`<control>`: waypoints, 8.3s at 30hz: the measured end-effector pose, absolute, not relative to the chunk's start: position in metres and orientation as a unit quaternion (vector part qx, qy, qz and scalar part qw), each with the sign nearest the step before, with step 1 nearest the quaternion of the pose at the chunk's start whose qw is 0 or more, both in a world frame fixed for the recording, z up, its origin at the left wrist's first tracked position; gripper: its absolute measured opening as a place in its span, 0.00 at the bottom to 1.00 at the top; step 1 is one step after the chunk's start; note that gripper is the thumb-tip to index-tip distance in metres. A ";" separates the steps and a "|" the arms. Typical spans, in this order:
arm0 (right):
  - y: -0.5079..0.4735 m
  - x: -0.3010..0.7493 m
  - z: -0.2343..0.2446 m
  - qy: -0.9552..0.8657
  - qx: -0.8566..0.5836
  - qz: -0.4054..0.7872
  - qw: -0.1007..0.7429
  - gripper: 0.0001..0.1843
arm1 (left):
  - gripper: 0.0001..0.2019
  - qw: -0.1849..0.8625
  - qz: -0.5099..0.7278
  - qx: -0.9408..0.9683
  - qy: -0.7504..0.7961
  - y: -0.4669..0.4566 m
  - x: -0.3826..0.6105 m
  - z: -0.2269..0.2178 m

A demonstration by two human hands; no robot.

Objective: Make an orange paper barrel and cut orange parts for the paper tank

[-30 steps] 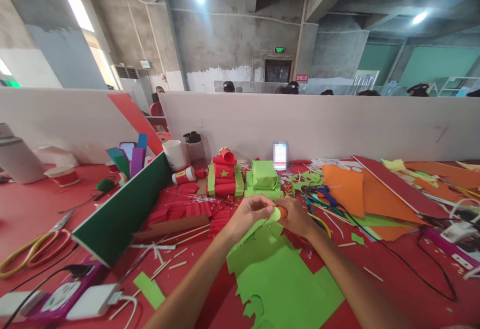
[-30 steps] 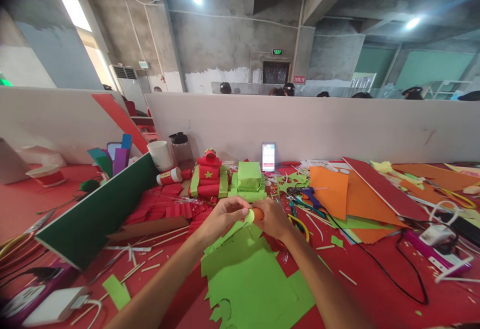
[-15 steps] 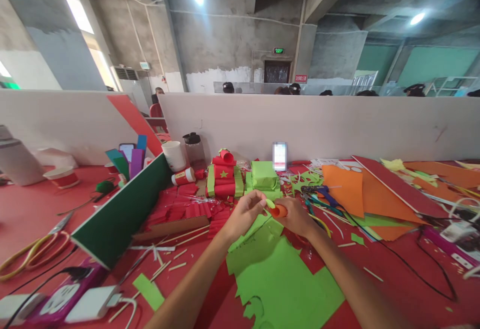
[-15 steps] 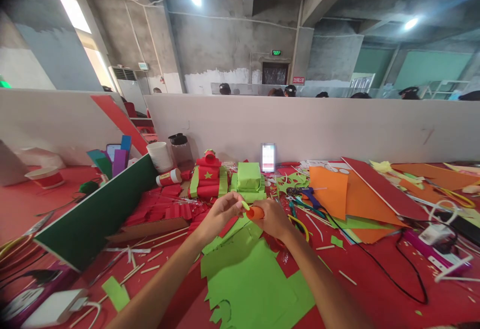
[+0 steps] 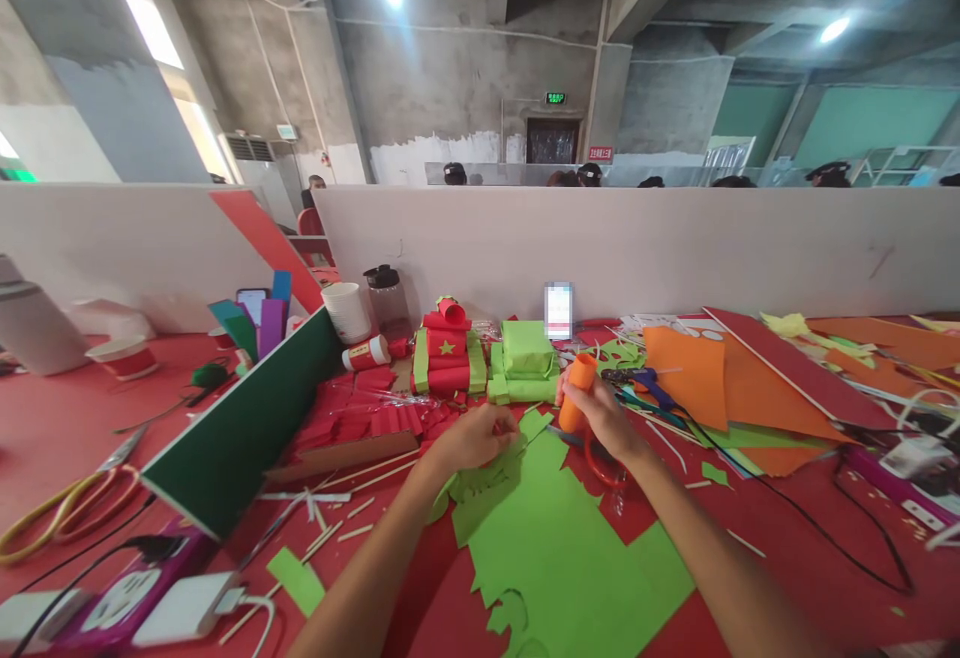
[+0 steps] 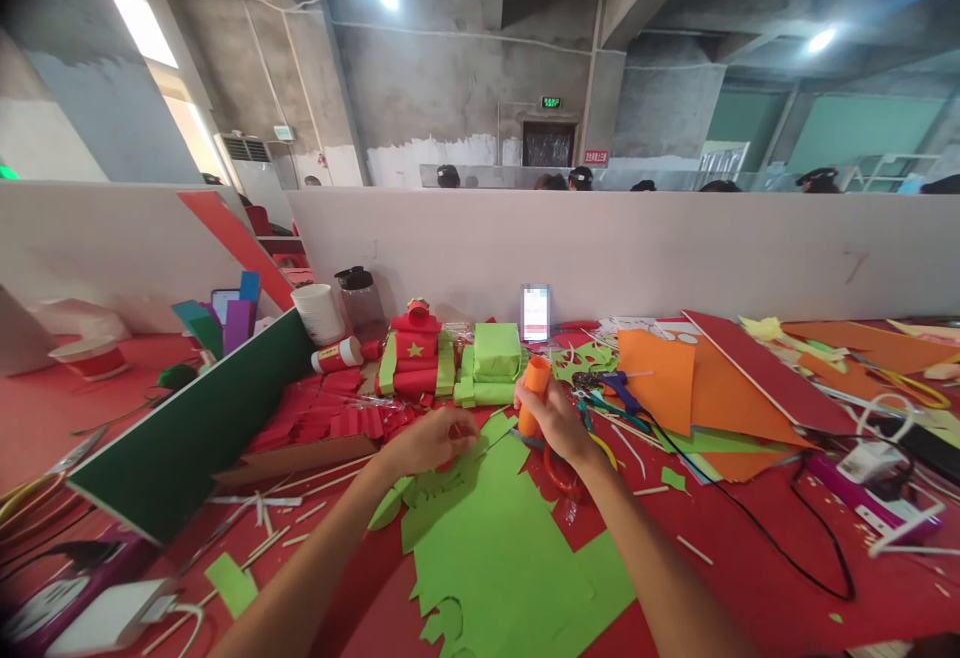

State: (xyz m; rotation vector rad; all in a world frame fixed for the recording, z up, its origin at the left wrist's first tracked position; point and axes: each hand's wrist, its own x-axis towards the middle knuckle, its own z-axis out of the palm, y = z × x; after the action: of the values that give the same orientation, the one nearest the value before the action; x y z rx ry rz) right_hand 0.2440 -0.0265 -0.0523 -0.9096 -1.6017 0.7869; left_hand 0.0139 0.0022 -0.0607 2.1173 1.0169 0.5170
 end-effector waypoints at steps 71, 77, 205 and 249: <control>-0.029 0.377 -0.043 -0.531 -0.483 0.345 0.605 0.18 | 0.18 0.196 0.307 0.857 0.365 -0.015 0.026 -0.053; -0.028 0.347 -0.049 -0.586 -0.440 0.362 0.577 0.15 | 0.18 0.235 0.296 0.852 0.361 -0.020 0.025 -0.046; -0.042 0.291 -0.032 -0.728 -0.480 0.218 0.437 0.25 | 0.17 0.179 0.260 0.881 0.351 -0.017 0.019 -0.044; -0.040 0.290 -0.032 -0.732 -0.493 0.179 0.434 0.24 | 0.17 0.182 0.246 0.880 0.362 -0.018 0.021 -0.042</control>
State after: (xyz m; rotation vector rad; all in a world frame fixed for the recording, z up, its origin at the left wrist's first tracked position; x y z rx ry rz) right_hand 0.2900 -0.0401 -0.0322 -1.2284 -1.8230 0.4446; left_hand 0.0211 -0.0181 -0.0422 2.4843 1.0231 0.6953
